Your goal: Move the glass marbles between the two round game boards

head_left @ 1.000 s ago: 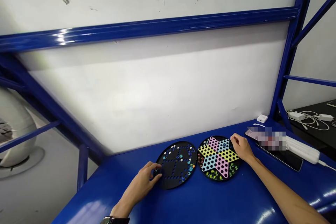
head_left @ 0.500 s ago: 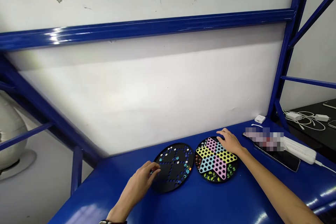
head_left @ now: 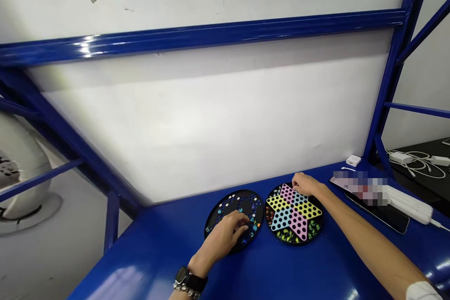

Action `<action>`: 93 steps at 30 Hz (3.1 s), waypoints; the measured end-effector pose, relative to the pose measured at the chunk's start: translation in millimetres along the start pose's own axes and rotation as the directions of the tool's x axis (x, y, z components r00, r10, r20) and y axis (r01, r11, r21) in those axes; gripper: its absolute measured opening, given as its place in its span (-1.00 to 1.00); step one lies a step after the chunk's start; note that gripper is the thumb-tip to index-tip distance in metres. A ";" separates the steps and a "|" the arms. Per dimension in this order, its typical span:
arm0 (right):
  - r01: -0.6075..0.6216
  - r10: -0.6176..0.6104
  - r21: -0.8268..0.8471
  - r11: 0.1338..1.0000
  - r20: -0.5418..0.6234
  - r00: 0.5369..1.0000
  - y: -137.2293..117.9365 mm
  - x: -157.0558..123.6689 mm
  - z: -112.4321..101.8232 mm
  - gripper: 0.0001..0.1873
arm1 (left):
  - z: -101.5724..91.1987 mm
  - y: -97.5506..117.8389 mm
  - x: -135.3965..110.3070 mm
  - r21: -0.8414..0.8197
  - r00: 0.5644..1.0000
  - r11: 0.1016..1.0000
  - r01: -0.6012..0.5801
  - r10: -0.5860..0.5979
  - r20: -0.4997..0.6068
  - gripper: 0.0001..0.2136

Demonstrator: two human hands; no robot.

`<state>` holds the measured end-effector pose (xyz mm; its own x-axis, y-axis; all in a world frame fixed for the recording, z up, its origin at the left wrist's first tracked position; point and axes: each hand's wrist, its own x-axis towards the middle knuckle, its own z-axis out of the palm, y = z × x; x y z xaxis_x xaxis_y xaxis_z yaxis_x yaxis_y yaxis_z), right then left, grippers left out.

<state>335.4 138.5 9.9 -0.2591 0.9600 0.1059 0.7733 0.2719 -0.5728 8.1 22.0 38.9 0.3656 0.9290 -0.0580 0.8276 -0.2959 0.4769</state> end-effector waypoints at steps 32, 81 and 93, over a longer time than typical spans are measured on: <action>-0.045 0.117 0.344 0.938 -0.192 0.974 58.6 -95.1 -7.8 -0.75 | 3.3 3.9 -26.7 -0.167 0.987 0.978 0.127 -0.108 0.120 -0.62; 0.018 0.033 0.228 0.974 -0.218 0.975 55.5 -98.8 0.0 -0.82 | 16.2 -33.0 4.0 -0.098 0.976 0.994 0.053 -0.072 -0.205 -0.69; 0.003 0.040 0.210 0.978 -0.199 0.979 53.6 -99.4 0.8 -0.82 | 5.4 -30.2 15.5 -0.056 0.993 0.994 0.095 -0.098 -0.069 -0.64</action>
<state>402.2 57.5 -32.0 -0.1079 0.9642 0.2421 0.6339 0.2543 -0.7304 -8.9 44.2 18.8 0.2519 0.9668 -0.0437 0.8333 -0.1937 0.5178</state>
